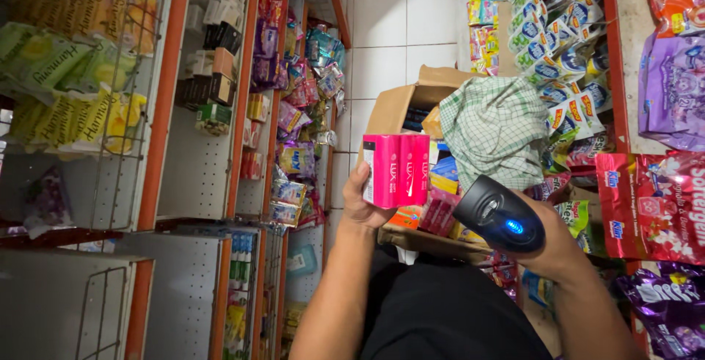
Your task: The person removes boxes of soap from a cardboard box on the floor, scans each one with a handheld barcode scanner, and places the items onto store shelves.
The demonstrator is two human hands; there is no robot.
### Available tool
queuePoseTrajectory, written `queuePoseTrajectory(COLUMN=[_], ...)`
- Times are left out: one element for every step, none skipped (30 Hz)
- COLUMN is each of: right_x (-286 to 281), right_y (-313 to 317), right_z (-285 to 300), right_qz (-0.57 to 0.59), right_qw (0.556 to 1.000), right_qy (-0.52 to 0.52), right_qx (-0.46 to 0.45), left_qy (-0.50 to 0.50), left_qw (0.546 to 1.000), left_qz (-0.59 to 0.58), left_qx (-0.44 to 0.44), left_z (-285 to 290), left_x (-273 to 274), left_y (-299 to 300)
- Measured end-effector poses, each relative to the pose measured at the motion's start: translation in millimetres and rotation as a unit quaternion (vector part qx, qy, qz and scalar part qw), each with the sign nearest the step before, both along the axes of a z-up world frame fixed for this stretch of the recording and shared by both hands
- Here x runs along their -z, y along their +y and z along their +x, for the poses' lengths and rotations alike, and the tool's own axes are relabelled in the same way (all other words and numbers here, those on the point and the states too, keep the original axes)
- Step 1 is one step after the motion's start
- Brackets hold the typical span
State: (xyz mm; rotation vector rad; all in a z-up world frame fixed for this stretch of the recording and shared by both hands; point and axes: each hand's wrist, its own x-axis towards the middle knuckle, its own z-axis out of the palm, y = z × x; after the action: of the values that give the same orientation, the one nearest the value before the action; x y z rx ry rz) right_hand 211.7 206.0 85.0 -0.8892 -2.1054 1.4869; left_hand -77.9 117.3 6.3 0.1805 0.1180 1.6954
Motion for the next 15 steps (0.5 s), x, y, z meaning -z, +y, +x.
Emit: queuePoseTrajectory(right_x=[-0.5, -1.1, -1.9, -2.9, -4.5, -7.0, -10.0, -13.2, -16.8, -20.9, -24.9, -29.2, -33.5, -37.2, -40.7], right_y=[0.6, 0.7, 0.6, 0.9, 1.3, 2.3, 3.1, 3.4, 3.6, 3.0, 2.4, 2.1, 2.0, 1.4, 1.1], right_z=[0.6, 1.1, 1.5, 1.1, 0.8, 0.4, -0.2, -0.9, -1.5, -1.2, -1.3, -1.5, -1.7, -1.8, -1.3], right_qz=[-0.010, 0.002, 0.014, 0.027, 0.031, 0.036, 0.042, 0.049, 0.056, 0.063, 0.066, 0.071, 0.075, 0.062, 0.049], right_qw=[1.000, 1.000, 1.000, 1.000, 0.999, 0.999, 0.999, 0.998, 0.997, 0.996, 0.995, 0.994, 0.993, 0.993, 0.992], right_qy=[-0.003, 0.000, 0.002, 0.005, -0.006, -0.017, -0.029, -0.038, -0.047, -0.057, -0.063, -0.069, -0.076, -0.091, -0.106], right_qx=[0.001, 0.000, -0.002, -0.003, -0.008, -0.013, -0.018, -0.026, -0.034, -0.041, -0.046, -0.051, -0.055, -0.051, -0.047], left_qy=[-0.003, -0.006, -0.009, -0.007, -0.005, -0.004, -0.010, -0.016, -0.022, -0.007, 0.008, 0.023, 0.015, 0.008, 0.000], left_qw=[1.000, 1.000, 1.000, 1.000, 1.000, 1.000, 1.000, 1.000, 0.999, 1.000, 1.000, 0.999, 1.000, 1.000, 1.000], left_qz=[0.003, 0.005, 0.008, 0.005, 0.002, -0.001, -0.004, -0.009, -0.013, -0.008, -0.003, 0.002, -0.002, -0.006, -0.010], left_qx=[-0.003, -0.006, -0.010, -0.012, -0.015, -0.017, -0.019, -0.021, -0.023, -0.023, -0.023, -0.022, -0.022, -0.022, -0.022], left_z=[1.1, 2.6, 4.1, 4.9, 5.8, 6.5, 7.2, 7.8, 8.2, 9.1, 9.5, 9.6, 9.8, 9.9, 10.3], left_x=[1.2, 1.9, 2.0, 1.4, 0.1, -1.8, -4.0, -6.5, -8.8, -10.7, -12.2, -13.2, -13.8, -13.7, -13.0], left_y=[0.0, -0.4, -1.2, -1.8, -2.6, -2.7, -3.0, -3.9, -4.6, -5.6, -6.3, -6.4, -6.4, -6.8, -7.4])
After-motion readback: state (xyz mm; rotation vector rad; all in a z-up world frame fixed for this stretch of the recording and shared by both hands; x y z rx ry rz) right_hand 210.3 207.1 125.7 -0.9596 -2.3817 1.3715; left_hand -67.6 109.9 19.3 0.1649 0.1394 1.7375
